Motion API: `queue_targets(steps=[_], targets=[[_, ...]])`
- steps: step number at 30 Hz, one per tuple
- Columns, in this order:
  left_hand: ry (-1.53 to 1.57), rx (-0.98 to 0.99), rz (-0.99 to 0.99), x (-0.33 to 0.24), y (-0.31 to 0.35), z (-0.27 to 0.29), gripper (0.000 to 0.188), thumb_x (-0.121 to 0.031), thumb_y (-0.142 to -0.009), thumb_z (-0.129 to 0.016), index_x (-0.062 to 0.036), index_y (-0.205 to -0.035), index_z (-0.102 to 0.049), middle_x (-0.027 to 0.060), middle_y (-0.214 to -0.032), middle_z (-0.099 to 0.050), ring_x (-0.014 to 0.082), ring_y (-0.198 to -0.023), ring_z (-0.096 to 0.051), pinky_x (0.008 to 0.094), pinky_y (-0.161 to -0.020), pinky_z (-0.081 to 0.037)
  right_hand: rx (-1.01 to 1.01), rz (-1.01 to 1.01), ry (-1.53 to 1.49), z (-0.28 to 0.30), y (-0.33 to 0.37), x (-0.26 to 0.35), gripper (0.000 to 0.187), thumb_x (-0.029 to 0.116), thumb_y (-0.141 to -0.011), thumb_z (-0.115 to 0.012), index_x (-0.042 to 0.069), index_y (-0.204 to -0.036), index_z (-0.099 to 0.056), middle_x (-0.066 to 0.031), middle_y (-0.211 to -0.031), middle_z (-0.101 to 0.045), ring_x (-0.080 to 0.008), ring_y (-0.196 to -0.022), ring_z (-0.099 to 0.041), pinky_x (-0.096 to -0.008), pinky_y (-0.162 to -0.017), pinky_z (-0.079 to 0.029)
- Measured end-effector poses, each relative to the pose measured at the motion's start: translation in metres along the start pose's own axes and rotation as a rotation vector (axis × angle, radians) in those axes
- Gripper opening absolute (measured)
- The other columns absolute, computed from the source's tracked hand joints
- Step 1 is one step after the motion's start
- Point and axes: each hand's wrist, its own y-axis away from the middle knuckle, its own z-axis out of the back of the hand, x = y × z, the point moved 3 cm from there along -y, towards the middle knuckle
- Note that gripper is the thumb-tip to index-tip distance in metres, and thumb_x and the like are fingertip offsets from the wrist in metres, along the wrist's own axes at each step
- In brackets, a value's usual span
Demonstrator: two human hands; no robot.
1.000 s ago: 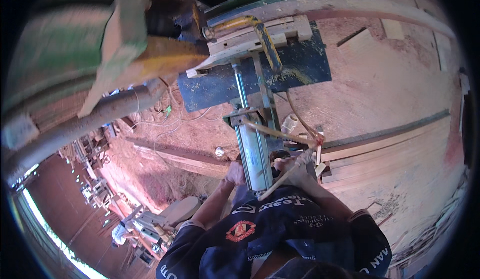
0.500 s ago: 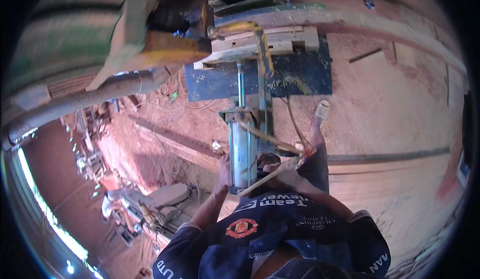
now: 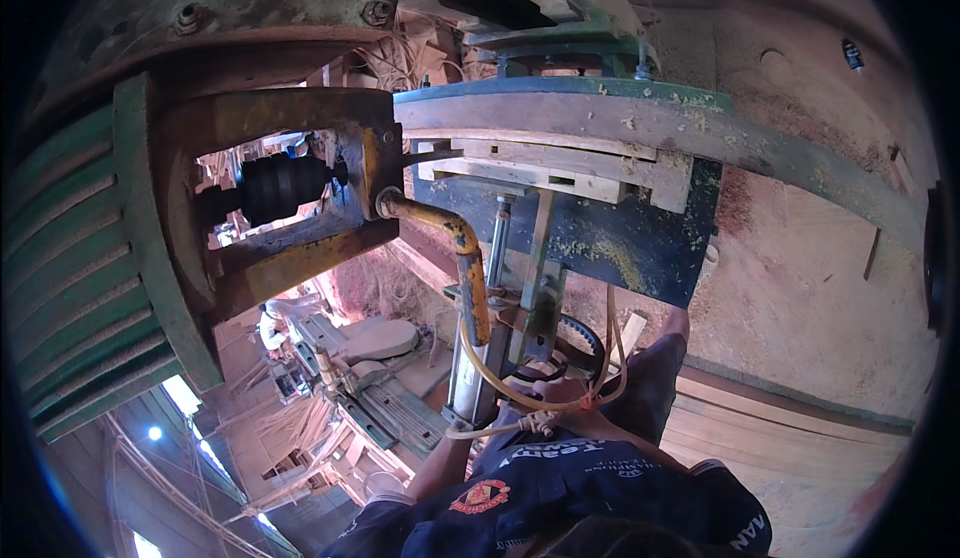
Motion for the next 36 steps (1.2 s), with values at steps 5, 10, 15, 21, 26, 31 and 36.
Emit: queue_targets(steps=[5,10,15,21,26,31,36], targets=[[0.0,0.013,-0.034,0.013,-0.007,0.004,0.041,-0.033,-0.094,-0.062,-0.0047,-0.122,-0.073,0.0208,-0.122,-0.07,0.0433,-0.116,-0.063,0.0518,-0.1,-0.05,0.01,-0.078,0.051,-0.007,-0.006,-0.006,0.047,0.055,-0.081,-0.074,0.014,-0.104,-0.072,-0.0073,-0.084,-0.07,-0.0288,-0.078,-0.069,-0.0466,-0.076,-0.051],[0.01,0.039,-0.17,0.039,-0.028,0.013,0.04,-0.032,-0.097,-0.059,-0.0046,-0.122,-0.073,0.0206,-0.123,-0.069,0.0428,-0.118,-0.063,0.0513,-0.101,-0.05,-0.051,-0.203,0.167,-0.034,-0.019,-0.006,0.053,0.062,-0.075,-0.079,0.015,-0.101,-0.073,-0.0069,-0.082,-0.068,-0.0303,-0.08,-0.068,-0.048,-0.079,-0.049],[0.009,0.089,-0.463,0.058,-0.064,0.023,0.038,-0.031,-0.1,-0.056,-0.0045,-0.122,-0.073,0.0204,-0.125,-0.069,0.0423,-0.121,-0.062,0.0509,-0.103,-0.049,-0.24,-0.413,0.465,-0.044,-0.029,0.002,0.06,0.069,-0.069,-0.083,0.016,-0.097,-0.074,-0.0066,-0.081,-0.066,-0.0319,-0.083,-0.067,-0.0493,-0.082,-0.047],[0.07,0.231,-0.943,0.043,-0.081,0.044,0.032,-0.026,-0.1,-0.059,-0.0068,-0.122,-0.071,0.0225,-0.105,-0.071,0.0437,-0.096,-0.068,0.0515,-0.086,-0.055,-1.287,-0.613,0.589,-0.111,-0.018,0.05,0.084,0.054,-0.083,-0.084,0.004,-0.145,-0.056,-0.0189,-0.137,-0.058,-0.0394,-0.13,-0.054,-0.0542,-0.112,-0.04],[0.002,0.215,-0.852,0.034,-0.079,0.047,0.02,-0.027,-0.099,-0.067,-0.0096,-0.106,-0.075,0.0228,-0.091,-0.073,0.0432,-0.083,-0.072,0.0502,-0.07,-0.056,-1.088,-0.758,0.131,-0.186,-0.024,0.049,0.085,0.014,-0.09,-0.075,-0.004,-0.161,-0.033,-0.0211,-0.152,-0.051,-0.0332,-0.14,-0.053,-0.0429,-0.118,-0.042],[-0.166,0.23,-0.913,0.037,-0.081,0.039,0.028,-0.036,-0.105,-0.057,-0.0143,-0.106,-0.075,0.0191,-0.086,-0.075,0.0423,-0.079,-0.074,0.0501,-0.067,-0.058,-1.119,-1.171,0.054,-0.204,-0.037,-0.02,0.08,0.026,-0.088,-0.076,0.002,-0.157,-0.043,-0.0332,-0.133,-0.067,-0.0469,-0.127,-0.065,-0.0509,-0.104,-0.055],[-0.183,0.203,-0.967,0.038,-0.084,0.04,0.021,-0.03,-0.102,-0.059,-0.0154,-0.108,-0.073,0.0174,-0.082,-0.073,0.0409,-0.079,-0.074,0.0496,-0.064,-0.059,-1.266,-1.292,0.02,-0.215,-0.046,-0.086,0.044,0.028,-0.095,-0.066,0.004,-0.132,-0.064,-0.0297,-0.117,-0.074,-0.0488,-0.112,-0.071,-0.0575,-0.095,-0.057]])
